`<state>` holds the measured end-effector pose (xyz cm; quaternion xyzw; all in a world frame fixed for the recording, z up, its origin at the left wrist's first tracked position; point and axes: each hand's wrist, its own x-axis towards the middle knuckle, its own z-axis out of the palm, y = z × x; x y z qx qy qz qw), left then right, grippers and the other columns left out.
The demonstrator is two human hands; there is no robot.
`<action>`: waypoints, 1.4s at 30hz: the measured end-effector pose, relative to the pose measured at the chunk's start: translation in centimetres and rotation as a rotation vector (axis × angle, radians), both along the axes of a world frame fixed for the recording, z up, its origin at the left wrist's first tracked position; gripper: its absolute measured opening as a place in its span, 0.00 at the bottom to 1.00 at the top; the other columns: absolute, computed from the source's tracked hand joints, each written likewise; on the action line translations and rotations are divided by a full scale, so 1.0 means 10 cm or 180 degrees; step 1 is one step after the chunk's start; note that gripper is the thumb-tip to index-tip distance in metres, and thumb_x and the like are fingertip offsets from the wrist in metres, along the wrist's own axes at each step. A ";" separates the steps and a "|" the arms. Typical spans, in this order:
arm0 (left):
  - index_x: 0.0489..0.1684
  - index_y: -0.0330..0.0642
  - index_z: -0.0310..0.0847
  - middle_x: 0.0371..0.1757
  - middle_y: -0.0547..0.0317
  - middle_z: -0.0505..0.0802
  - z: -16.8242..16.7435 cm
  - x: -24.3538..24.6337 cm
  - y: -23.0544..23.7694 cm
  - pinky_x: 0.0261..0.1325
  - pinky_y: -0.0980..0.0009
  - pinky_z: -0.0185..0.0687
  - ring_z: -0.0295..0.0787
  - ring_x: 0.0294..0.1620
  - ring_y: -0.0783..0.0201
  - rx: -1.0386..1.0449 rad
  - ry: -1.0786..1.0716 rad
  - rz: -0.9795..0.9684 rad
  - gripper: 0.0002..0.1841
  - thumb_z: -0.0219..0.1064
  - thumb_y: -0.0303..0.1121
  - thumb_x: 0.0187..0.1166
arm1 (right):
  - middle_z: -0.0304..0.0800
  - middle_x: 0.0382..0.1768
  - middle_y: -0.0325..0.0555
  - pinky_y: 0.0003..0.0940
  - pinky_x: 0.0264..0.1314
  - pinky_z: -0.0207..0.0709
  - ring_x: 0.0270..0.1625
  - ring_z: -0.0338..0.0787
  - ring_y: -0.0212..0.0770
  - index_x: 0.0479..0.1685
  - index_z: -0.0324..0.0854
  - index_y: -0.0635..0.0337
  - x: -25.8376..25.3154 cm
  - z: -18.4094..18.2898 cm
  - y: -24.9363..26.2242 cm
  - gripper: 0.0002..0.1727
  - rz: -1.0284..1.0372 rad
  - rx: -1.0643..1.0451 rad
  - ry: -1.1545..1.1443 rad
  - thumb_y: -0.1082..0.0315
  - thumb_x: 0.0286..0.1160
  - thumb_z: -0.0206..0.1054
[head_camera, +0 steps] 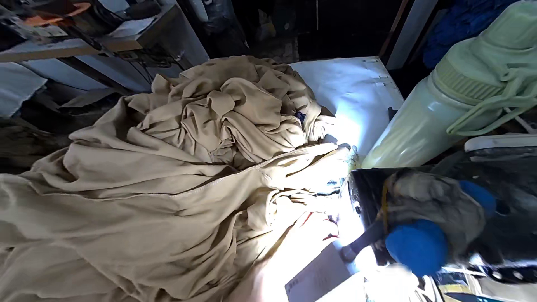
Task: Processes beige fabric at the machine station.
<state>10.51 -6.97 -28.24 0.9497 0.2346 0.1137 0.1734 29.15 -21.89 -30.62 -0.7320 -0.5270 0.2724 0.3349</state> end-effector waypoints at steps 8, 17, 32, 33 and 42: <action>0.80 0.27 0.69 0.74 0.32 0.82 0.05 -0.17 -0.57 0.80 0.47 0.69 0.78 0.77 0.40 -0.0832 0.0330 0.1406 0.30 0.67 0.30 0.78 | 0.93 0.58 0.60 0.47 0.77 0.72 0.67 0.86 0.58 0.52 0.92 0.67 0.07 -0.11 0.00 0.17 -0.0085 0.0532 -0.0184 0.64 0.75 0.66; 0.41 0.35 0.87 0.31 0.48 0.92 0.81 -0.53 -1.16 0.42 0.48 0.87 0.93 0.36 0.49 -0.0043 -0.0184 0.0806 0.09 0.69 0.33 0.73 | 0.91 0.61 0.62 0.61 0.76 0.72 0.68 0.87 0.62 0.57 0.91 0.65 -0.17 -0.21 0.11 0.19 -0.0176 0.1365 -0.0699 0.62 0.79 0.63; 0.51 0.30 0.87 0.55 0.37 0.91 0.58 -0.31 -0.56 0.70 0.45 0.77 0.86 0.64 0.40 -0.0143 0.1126 0.0749 0.14 0.58 0.31 0.84 | 0.96 0.53 0.50 0.62 0.62 0.81 0.58 0.93 0.58 0.48 0.96 0.51 -0.46 -0.44 -0.78 0.14 0.0344 0.1571 -0.1598 0.75 0.69 0.68; 0.51 0.30 0.89 0.51 0.37 0.93 0.42 -0.23 -0.67 0.66 0.44 0.80 0.90 0.59 0.41 -0.0308 0.0489 0.0672 0.15 0.59 0.32 0.85 | 0.96 0.55 0.51 0.63 0.62 0.81 0.59 0.93 0.58 0.49 0.95 0.52 -0.47 -0.47 -0.78 0.15 0.0323 0.1562 -0.1547 0.75 0.68 0.68; 0.67 0.39 0.85 0.65 0.44 0.91 -0.44 0.18 -0.78 0.75 0.53 0.75 0.86 0.69 0.49 -0.0708 -0.0103 0.0867 0.21 0.49 0.38 0.92 | 0.96 0.51 0.50 0.58 0.59 0.80 0.56 0.92 0.56 0.45 0.96 0.50 -0.46 -0.46 -0.79 0.14 0.0104 0.1680 -0.1588 0.71 0.67 0.67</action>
